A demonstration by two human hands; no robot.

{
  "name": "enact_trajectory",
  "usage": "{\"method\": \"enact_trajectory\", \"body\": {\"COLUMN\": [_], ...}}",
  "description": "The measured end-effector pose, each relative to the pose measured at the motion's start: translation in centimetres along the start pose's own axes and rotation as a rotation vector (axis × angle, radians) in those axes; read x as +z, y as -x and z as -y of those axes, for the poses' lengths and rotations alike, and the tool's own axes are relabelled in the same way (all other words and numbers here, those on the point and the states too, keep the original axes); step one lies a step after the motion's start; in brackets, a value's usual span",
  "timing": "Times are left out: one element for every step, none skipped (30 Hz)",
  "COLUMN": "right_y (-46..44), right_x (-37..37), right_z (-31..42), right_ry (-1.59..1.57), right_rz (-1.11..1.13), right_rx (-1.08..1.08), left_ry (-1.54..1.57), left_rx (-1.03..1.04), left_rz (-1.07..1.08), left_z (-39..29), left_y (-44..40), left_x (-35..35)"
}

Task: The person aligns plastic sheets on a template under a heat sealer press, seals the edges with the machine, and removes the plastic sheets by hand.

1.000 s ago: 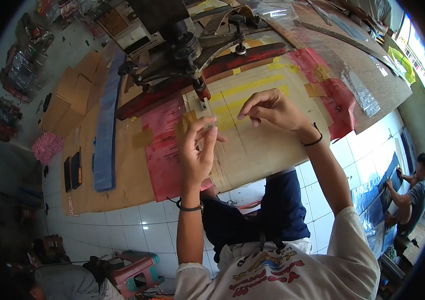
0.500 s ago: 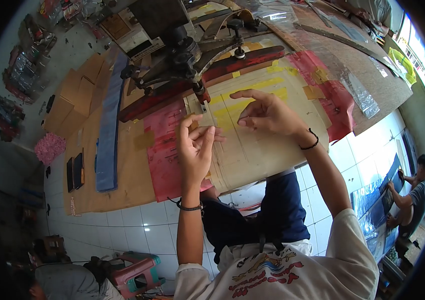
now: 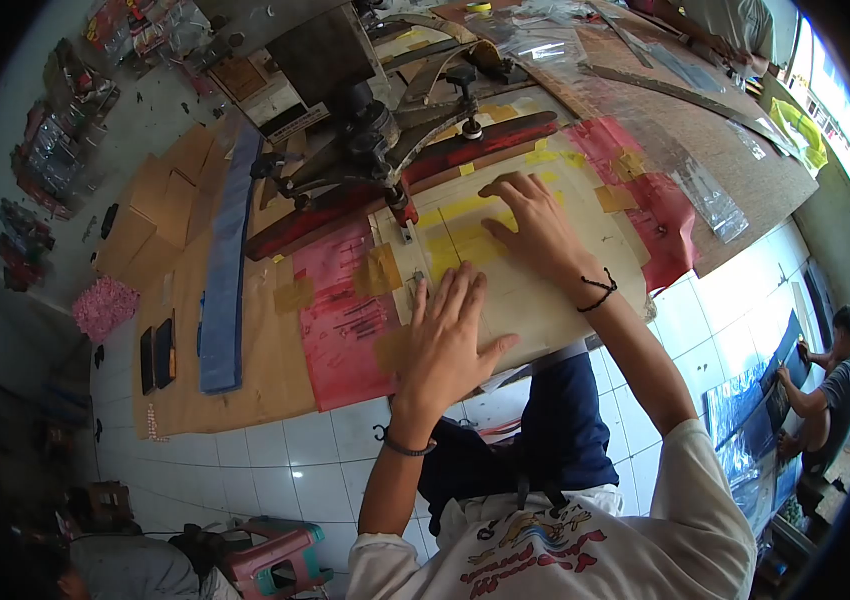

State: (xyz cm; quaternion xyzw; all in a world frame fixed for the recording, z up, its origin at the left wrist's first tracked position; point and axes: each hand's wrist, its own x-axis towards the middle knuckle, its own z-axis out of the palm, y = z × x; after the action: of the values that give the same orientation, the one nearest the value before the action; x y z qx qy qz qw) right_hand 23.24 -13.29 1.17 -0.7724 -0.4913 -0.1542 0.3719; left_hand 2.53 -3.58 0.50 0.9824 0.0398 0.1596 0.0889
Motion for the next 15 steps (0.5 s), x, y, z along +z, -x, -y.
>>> {"method": "enact_trajectory", "body": {"right_y": [0.0,0.2,0.5,1.0,1.9,3.3,4.6,5.6,6.3,6.9,7.2,7.4,7.5,7.4,7.4], "right_x": [-0.5,-1.5,-2.9,-3.7,-3.6,-3.3,-3.0,-2.7,-2.3,-2.0,-1.6,-1.3,-1.3,-1.4,-1.4], "right_z": [0.3,0.7,1.3,1.6,1.8,1.9,2.3,2.7,3.2,3.9,4.2,4.1,4.0,4.0,4.0], "right_ry": [0.034,-0.011,-0.054,-0.098,-0.081,-0.068,-0.054,-0.008,0.023,0.054,0.085,0.074,0.077,0.077,0.078], "right_rz": [-0.045,0.023,0.09,0.161,0.213,0.266,0.316,0.369,0.319,0.273,0.226,0.238,0.24,0.242,0.244], "right_rx": [-0.04,-0.001,0.031,0.062,-0.011,-0.079,-0.144,-0.183,-0.181,-0.177,-0.174,-0.149,-0.154,-0.157,-0.161], "left_ry": [-0.006,-0.014,-0.033,-0.051,-0.068,-0.064,-0.076,-0.088,-0.099,-0.089,-0.079,-0.069,-0.062,-0.05,-0.042], "left_rx": [-0.017,-0.033,-0.034,-0.039,-0.047,-0.053,-0.056,-0.055,-0.053,-0.067,-0.075,-0.083,-0.092,-0.103,-0.105], "left_rz": [0.008,0.012,0.006,0.0,0.001,0.021,0.009,-0.005,-0.021,-0.033,-0.034,-0.034,-0.033,-0.023,-0.017], "left_z": [0.3,0.7,1.1,1.6,1.9,2.2,2.4,2.7,2.9,3.0,3.0,3.1,3.0,2.9,3.0], "left_y": [-0.2,-0.5,-0.8,-1.0,-1.0,-1.3,-1.5,-1.9,-2.3,-2.5,-2.6,-2.7,-2.6,-2.6,-2.5], "left_x": [0.1,0.1,0.2,0.4,0.4,0.2,0.2,0.3,0.4,0.4,0.5,0.5,0.5,0.6,0.6]}}
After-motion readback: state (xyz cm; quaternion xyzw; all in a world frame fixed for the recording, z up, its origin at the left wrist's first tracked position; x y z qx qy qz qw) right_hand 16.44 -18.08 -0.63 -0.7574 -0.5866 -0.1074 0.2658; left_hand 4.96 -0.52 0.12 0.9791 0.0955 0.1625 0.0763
